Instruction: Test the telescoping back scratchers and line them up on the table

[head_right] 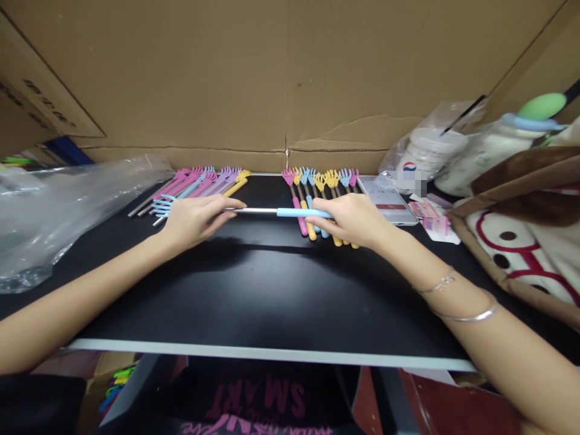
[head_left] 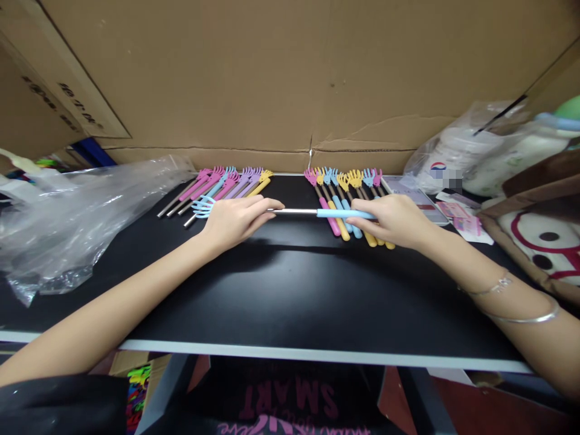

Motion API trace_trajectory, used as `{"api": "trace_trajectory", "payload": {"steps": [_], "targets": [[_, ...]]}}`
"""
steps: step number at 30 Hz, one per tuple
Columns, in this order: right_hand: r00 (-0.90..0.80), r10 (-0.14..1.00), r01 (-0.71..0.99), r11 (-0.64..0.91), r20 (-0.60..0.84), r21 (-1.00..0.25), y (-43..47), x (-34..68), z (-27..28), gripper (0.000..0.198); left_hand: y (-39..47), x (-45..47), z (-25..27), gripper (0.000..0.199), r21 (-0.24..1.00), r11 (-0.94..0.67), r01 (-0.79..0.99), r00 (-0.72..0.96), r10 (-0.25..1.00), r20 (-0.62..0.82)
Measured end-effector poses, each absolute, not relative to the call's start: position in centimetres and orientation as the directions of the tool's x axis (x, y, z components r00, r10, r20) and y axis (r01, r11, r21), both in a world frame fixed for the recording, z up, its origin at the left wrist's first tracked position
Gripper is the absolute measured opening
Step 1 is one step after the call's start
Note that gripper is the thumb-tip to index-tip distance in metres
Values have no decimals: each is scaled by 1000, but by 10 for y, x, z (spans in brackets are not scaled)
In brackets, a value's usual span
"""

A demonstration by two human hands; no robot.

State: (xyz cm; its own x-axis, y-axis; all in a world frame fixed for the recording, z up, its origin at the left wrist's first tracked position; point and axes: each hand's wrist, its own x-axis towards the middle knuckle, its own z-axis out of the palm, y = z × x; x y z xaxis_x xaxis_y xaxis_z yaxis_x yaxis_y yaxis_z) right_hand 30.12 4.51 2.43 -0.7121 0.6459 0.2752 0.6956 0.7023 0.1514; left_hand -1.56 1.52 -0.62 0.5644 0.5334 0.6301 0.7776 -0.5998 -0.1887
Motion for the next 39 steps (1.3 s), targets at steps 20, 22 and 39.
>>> {"api": "trace_trajectory", "payload": {"steps": [20, 22, 39], "targets": [[-734, 575, 675, 675, 361, 297, 40, 298, 21, 55, 18, -19, -7, 35, 157, -687, 710, 597, 705, 382], [-722, 581, 689, 649, 376, 321, 39, 297, 22, 57, 17, -17, -4, 36, 237, -696, 678, 609, 712, 350], [-783, 497, 618, 691, 374, 374, 33, 296, 21, 57, 12, -17, 0, 41, 102, -617, 780, 564, 764, 313]]}}
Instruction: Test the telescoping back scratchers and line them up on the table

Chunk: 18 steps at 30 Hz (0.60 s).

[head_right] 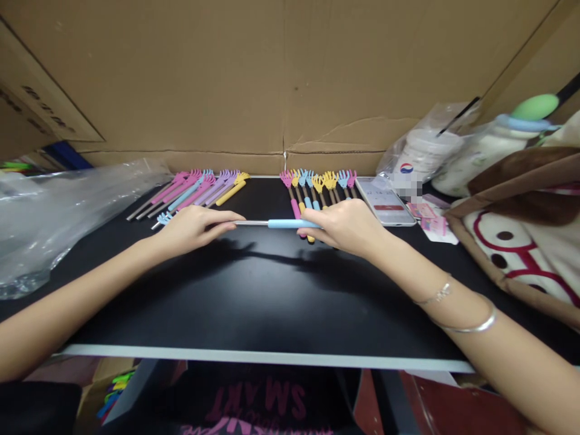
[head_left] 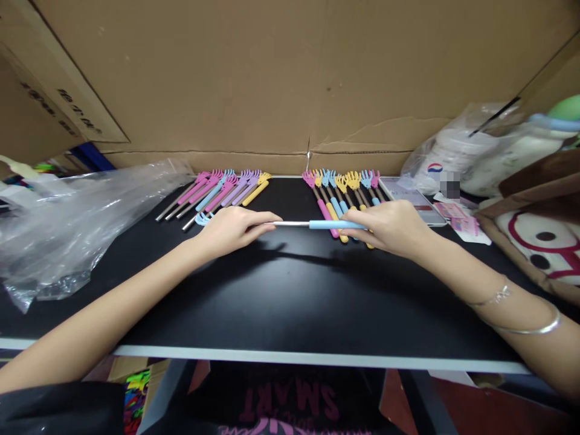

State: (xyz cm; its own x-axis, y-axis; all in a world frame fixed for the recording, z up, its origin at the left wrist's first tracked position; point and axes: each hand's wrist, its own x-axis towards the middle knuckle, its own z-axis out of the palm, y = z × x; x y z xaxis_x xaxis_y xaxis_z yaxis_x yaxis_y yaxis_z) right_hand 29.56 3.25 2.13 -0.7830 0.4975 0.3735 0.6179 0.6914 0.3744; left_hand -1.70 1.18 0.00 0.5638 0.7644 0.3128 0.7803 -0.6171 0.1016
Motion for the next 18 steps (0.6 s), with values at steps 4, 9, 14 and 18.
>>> {"api": "trace_trajectory", "payload": {"steps": [4, 9, 14, 18], "targets": [[-746, 599, 657, 735, 291, 170, 34, 294, 16, 56, 11, -18, -3, 40, -62, -600, 797, 562, 701, 440], [-734, 671, 646, 739, 111, -192, 36, 290, 14, 47, 9, -19, -2, 29, -306, -573, 760, 623, 511, 592], [-764, 641, 541, 694, 66, -474, 30, 285, 17, 45, 5, -23, 6, 21, -538, -454, 710, 687, 283, 669], [-810, 584, 440, 657, 45, -612, 25, 282, 18, 41, 2, -24, 13, 23, -568, -447, 691, 700, 217, 680]]}}
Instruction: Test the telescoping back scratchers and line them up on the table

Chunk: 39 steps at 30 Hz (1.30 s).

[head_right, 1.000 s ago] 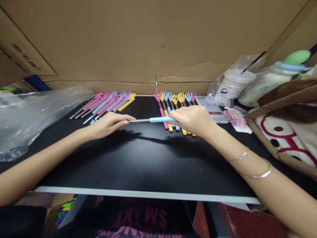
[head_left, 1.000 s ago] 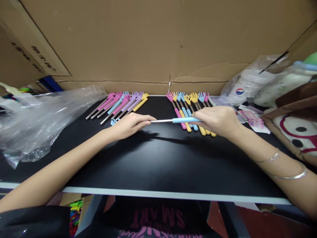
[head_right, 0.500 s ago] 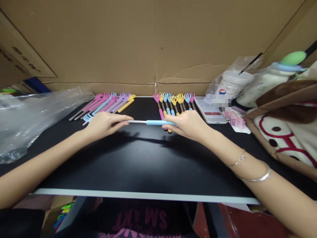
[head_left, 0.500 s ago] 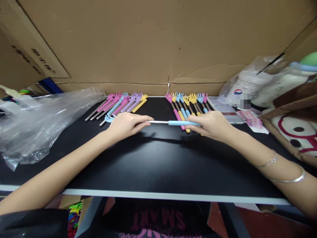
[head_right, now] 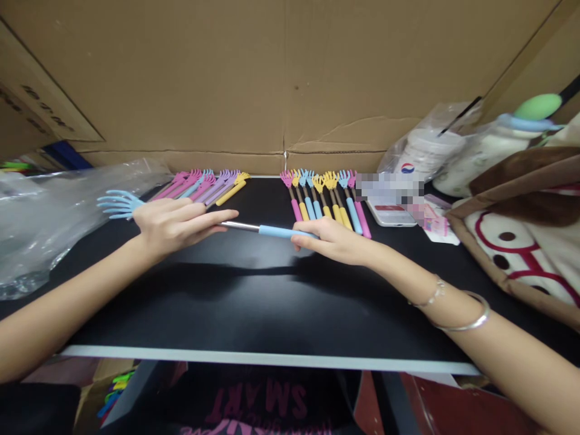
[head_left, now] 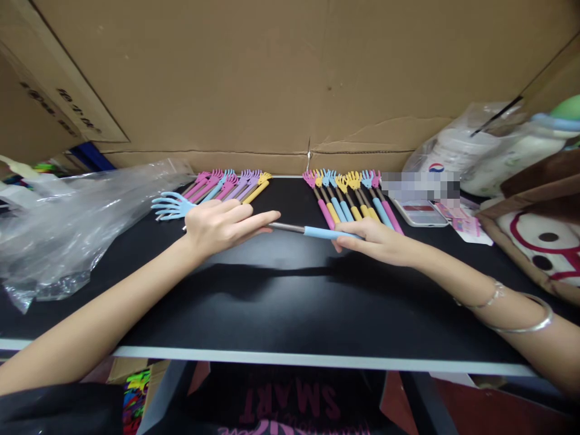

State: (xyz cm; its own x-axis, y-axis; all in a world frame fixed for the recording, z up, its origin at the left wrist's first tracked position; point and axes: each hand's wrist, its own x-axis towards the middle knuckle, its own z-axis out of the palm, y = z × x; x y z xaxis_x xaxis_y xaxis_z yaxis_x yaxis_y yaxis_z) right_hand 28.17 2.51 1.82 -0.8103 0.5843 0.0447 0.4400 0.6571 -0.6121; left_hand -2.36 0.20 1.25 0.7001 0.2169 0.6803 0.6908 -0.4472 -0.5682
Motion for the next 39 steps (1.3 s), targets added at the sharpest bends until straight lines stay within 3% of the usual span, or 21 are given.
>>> {"api": "trace_trajectory", "payload": {"steps": [4, 9, 18, 21, 32, 39], "targets": [[-791, 607, 456, 666, 73, -590, 24, 280, 17, 41, 3, -22, 11, 24, -511, -480, 712, 677, 279, 681], [-748, 657, 569, 707, 94, -420, 25, 281, 16, 42, 4, -18, 4, 37, -417, -507, 755, 636, 408, 655], [-749, 610, 659, 728, 260, 190, 20, 282, 12, 52, -1, -4, -7, 49, -251, -565, 786, 590, 565, 576], [-753, 594, 658, 681, 282, 323, 17, 280, 13, 55, -4, 1, -9, 52, -182, -587, 789, 580, 613, 537], [-745, 597, 665, 635, 296, 393, 14, 275, 18, 50, -10, 11, -7, 41, -40, -559, 828, 523, 744, 416], [-739, 580, 673, 658, 343, 337, 30, 292, 29, 52, -3, 1, 2, 30, -232, -543, 807, 578, 649, 494]]}}
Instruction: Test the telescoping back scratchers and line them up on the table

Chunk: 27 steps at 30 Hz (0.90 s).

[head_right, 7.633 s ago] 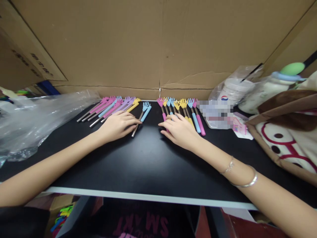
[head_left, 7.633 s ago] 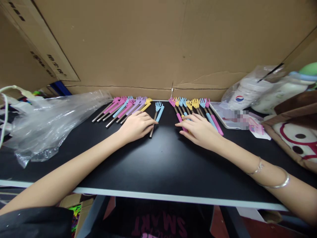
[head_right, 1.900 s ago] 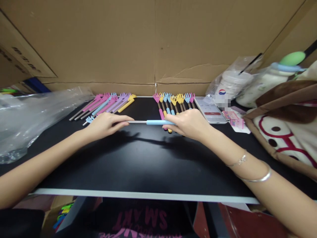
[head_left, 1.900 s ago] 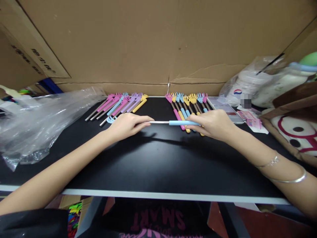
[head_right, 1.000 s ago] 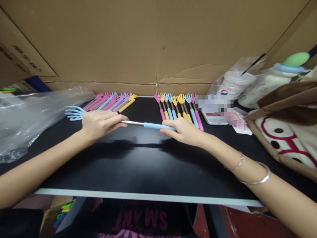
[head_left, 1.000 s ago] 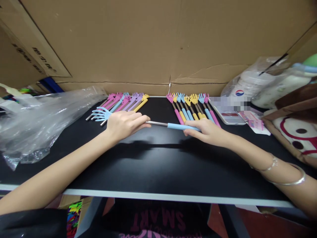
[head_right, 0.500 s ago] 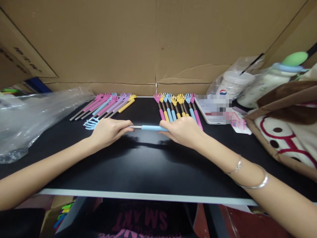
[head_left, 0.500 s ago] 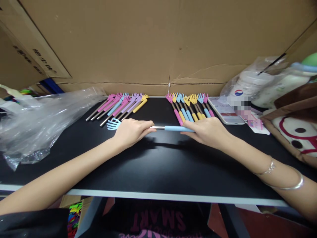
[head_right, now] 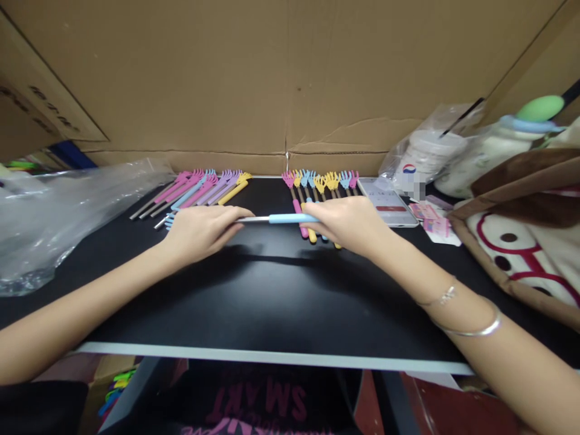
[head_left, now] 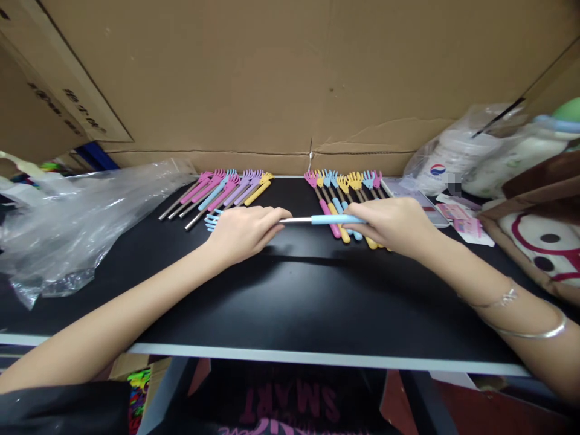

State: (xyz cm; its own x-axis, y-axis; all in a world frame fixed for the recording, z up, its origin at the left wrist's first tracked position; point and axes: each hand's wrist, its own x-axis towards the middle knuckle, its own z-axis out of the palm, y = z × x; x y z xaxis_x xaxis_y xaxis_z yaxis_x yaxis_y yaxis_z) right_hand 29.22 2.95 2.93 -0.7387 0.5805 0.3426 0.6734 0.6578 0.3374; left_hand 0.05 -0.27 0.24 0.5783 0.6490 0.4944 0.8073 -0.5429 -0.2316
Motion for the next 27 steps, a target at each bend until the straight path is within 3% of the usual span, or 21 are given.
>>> {"api": "trace_trajectory", "payload": {"steps": [6, 23, 27], "targets": [[-690, 652, 723, 596, 314, 350, 44, 312, 39, 61, 11, -17, 8, 35, -332, -485, 809, 587, 642, 493], [-756, 610, 648, 650, 236, 396, 47, 304, 16, 58, 16, -25, -2, 28, -454, -541, 708, 697, 431, 573], [-754, 619, 649, 650, 220, 395, 47, 304, 15, 54, 14, -23, -1, 28, -457, -515, 726, 680, 436, 589]]}}
